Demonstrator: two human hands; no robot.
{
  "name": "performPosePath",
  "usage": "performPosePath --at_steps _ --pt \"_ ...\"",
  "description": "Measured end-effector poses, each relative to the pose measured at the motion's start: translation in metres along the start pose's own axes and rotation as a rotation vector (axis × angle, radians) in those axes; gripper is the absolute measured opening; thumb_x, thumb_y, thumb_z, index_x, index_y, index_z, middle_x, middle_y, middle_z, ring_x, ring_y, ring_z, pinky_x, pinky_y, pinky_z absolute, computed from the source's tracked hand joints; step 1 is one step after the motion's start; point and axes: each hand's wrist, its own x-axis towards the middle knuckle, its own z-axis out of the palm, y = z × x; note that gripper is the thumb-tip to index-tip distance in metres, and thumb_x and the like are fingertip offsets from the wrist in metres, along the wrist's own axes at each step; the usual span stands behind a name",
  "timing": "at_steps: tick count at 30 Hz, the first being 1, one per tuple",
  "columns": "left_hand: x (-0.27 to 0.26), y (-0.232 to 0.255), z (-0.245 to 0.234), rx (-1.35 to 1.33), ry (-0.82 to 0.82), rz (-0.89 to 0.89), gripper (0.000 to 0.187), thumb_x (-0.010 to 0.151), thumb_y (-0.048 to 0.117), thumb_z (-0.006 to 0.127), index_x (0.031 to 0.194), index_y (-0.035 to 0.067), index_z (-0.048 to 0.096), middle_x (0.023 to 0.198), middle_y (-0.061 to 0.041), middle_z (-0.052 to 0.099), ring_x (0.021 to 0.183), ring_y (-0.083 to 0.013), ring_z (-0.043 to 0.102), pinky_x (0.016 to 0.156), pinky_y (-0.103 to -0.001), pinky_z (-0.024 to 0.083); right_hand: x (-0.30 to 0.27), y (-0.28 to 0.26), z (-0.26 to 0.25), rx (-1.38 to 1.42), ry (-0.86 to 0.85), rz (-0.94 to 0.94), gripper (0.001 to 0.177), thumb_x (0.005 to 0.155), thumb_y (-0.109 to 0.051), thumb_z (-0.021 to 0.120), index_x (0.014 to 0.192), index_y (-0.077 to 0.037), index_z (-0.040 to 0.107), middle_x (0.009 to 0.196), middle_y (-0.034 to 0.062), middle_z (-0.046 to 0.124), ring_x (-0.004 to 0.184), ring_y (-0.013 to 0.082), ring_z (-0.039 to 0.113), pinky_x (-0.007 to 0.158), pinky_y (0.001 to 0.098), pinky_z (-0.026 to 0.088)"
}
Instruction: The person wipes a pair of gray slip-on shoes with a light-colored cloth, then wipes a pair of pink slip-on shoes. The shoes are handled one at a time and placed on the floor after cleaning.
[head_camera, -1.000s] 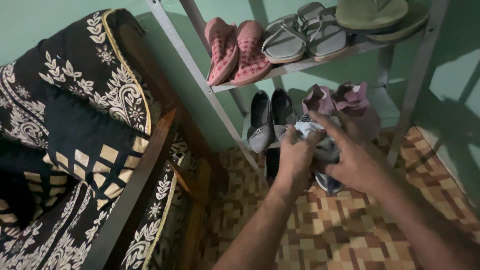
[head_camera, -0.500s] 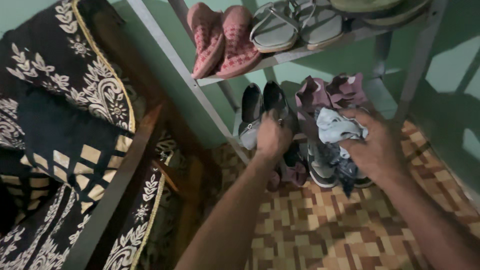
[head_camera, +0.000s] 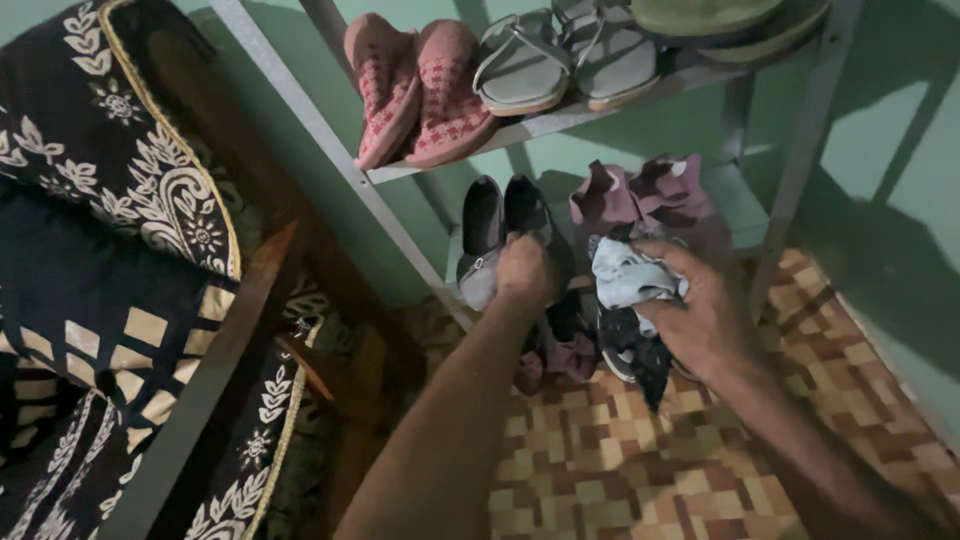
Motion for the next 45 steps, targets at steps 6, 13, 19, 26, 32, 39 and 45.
performPosePath --at_steps 6,13,19,26,32,39,45 --pt "0.012 -0.011 0.003 0.081 0.273 0.109 0.015 0.08 0.02 0.069 0.079 0.007 0.077 0.104 -0.019 0.071 0.107 -0.0388 0.066 0.095 -0.043 0.054 0.006 0.015 0.0 0.094 0.009 0.013 0.058 0.073 0.002 0.073 0.13 -0.01 0.067 0.112 0.0032 0.075 0.102 0.0128 0.068 0.092 0.0276 0.051" --pt "-0.003 0.01 -0.043 -0.452 0.642 -0.059 0.02 0.077 0.011 0.064 0.092 0.002 0.075 0.093 -0.025 0.072 0.091 -0.0435 0.07 0.083 -0.049 0.056 0.006 -0.01 -0.003 0.064 0.11 -0.019 0.058 0.076 -0.001 0.075 0.132 -0.01 0.065 0.114 0.0034 0.071 0.103 0.0148 0.065 0.089 0.0299 0.05" --pt "-0.065 0.027 -0.119 -0.701 0.437 -0.185 0.029 0.077 0.015 0.065 0.101 0.003 0.078 0.097 -0.025 0.075 0.098 -0.0408 0.072 0.088 -0.043 0.055 0.006 -0.027 0.007 0.511 0.053 -0.032 0.056 0.08 -0.009 0.074 0.135 -0.009 0.062 0.116 0.0018 0.068 0.103 0.0145 0.065 0.088 0.0302 0.052" --pt "-0.122 0.046 -0.131 -0.946 0.355 -0.425 0.031 0.079 0.016 0.068 0.103 -0.002 0.075 0.092 -0.022 0.076 0.087 -0.0322 0.074 0.078 -0.04 0.055 -0.024 -0.093 0.02 0.289 0.008 0.126 0.052 0.08 -0.025 0.08 0.129 -0.011 0.066 0.112 0.0 0.072 0.098 0.0144 0.067 0.085 0.0316 0.052" --pt "-0.136 0.044 -0.121 -1.297 0.249 -0.507 0.033 0.082 0.018 0.069 0.1 -0.008 0.077 0.093 -0.013 0.077 0.081 -0.0186 0.068 0.071 -0.036 0.054 -0.027 -0.095 0.02 0.087 -0.002 0.011 0.068 0.068 -0.015 0.082 0.132 -0.013 0.061 0.111 0.0037 0.072 0.097 0.017 0.067 0.083 0.0331 0.052" --pt "-0.152 0.032 -0.138 -1.307 0.095 -0.396 0.04 0.075 0.026 0.079 0.102 -0.004 0.076 0.095 -0.01 0.079 0.083 -0.0203 0.074 0.073 -0.034 0.058 -0.011 -0.071 0.014 0.171 -0.099 0.178 0.076 0.064 -0.004 0.079 0.136 -0.017 0.057 0.112 0.0023 0.07 0.092 0.0188 0.069 0.078 0.0357 0.055" --pt "-0.163 0.026 -0.116 -0.87 0.02 -0.381 0.047 0.082 0.039 0.079 0.113 0.004 0.077 0.093 -0.016 0.077 0.081 -0.0231 0.076 0.075 -0.034 0.057 -0.022 -0.085 0.009 -0.159 -0.168 0.068 0.066 0.076 -0.007 0.08 0.138 -0.02 0.062 0.112 0.0028 0.074 0.098 0.0174 0.07 0.088 0.0312 0.052"
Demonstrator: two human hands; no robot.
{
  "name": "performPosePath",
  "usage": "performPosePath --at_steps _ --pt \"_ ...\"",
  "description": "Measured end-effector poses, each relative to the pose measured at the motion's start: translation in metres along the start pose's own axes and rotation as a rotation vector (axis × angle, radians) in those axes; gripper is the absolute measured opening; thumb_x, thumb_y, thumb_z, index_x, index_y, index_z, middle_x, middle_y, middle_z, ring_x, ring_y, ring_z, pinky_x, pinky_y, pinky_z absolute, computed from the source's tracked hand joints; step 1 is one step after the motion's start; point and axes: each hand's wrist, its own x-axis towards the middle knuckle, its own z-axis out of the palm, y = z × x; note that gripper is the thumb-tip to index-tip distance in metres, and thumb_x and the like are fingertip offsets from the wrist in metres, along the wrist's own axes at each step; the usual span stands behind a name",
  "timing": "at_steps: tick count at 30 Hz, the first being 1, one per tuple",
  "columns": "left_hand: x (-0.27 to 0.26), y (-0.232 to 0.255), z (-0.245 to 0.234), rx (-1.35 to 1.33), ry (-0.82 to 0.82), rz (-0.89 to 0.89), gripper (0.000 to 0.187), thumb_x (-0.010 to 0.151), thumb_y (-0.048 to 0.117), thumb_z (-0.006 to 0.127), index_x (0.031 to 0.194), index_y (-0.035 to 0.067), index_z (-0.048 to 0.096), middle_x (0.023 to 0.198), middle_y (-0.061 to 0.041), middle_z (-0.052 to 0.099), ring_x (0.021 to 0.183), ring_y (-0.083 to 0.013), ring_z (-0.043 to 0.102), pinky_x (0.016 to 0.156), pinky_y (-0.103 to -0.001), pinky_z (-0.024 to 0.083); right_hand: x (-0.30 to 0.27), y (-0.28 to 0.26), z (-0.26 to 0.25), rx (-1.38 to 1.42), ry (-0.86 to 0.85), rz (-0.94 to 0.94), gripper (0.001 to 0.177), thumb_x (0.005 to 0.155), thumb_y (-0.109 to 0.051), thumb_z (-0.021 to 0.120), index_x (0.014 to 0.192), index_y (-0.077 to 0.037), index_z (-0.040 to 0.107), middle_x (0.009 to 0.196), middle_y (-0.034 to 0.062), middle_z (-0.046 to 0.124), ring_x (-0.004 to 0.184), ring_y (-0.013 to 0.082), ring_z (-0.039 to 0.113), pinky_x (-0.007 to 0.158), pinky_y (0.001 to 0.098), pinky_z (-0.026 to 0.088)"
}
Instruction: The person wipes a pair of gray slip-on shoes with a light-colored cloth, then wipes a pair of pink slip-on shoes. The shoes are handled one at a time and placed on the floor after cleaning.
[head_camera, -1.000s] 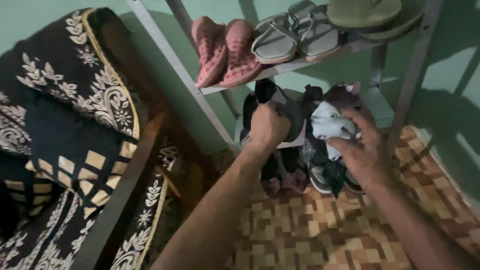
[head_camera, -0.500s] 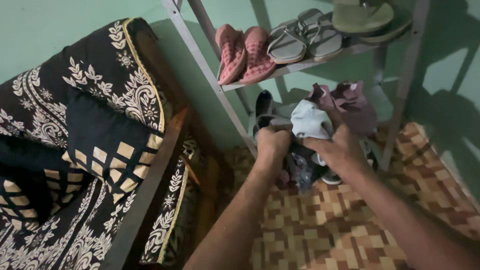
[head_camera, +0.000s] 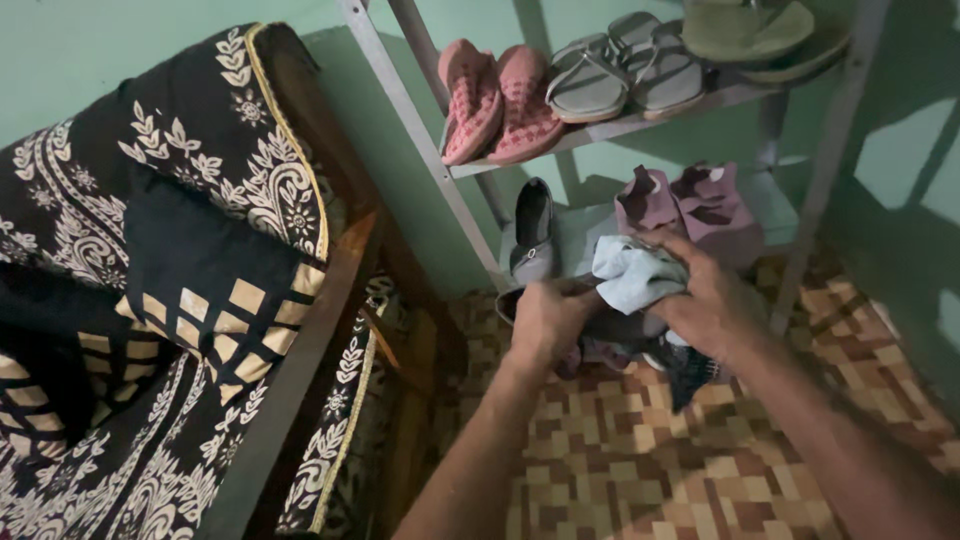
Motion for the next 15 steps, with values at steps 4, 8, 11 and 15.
performPosePath --at_steps 4,8,11,15 --pt "-0.005 -0.009 0.012 -0.522 -0.063 0.052 0.033 0.087 0.024 0.072 0.108 -0.001 0.076 0.089 -0.013 0.077 0.072 -0.0259 0.07 0.059 -0.035 0.051 0.001 0.003 0.005 0.136 -0.001 -0.045 0.067 0.072 0.008 0.063 0.134 -0.016 0.065 0.118 0.0056 0.074 0.102 0.018 0.071 0.09 0.0313 0.056" --pt "-0.022 -0.006 0.001 -0.859 -0.251 -0.169 0.026 0.097 0.024 0.066 0.108 0.001 0.07 0.079 -0.011 0.072 0.056 -0.0247 0.066 0.038 -0.03 0.033 0.008 0.011 0.008 0.152 -0.035 -0.146 0.071 0.069 0.012 0.059 0.135 -0.014 0.062 0.124 0.0069 0.071 0.109 0.0175 0.068 0.094 0.0294 0.052" --pt "-0.018 -0.012 0.002 -1.074 -0.398 -0.175 0.03 0.101 0.027 0.069 0.111 -0.002 0.068 0.086 -0.012 0.07 0.064 -0.0257 0.069 0.049 -0.035 0.048 0.015 0.021 0.009 0.262 -0.072 -0.225 0.077 0.067 0.016 0.048 0.138 -0.011 0.061 0.127 0.0085 0.07 0.116 0.018 0.064 0.102 0.0268 0.046" --pt "-0.001 -0.032 0.01 -1.162 -0.556 -0.234 0.042 0.1 0.036 0.068 0.124 0.001 0.067 0.107 -0.014 0.072 0.089 -0.0263 0.073 0.07 -0.041 0.06 0.017 0.033 0.01 0.229 -0.077 -0.194 0.08 0.065 0.02 0.042 0.136 -0.01 0.062 0.125 0.0049 0.071 0.118 0.0147 0.063 0.103 0.0249 0.044"
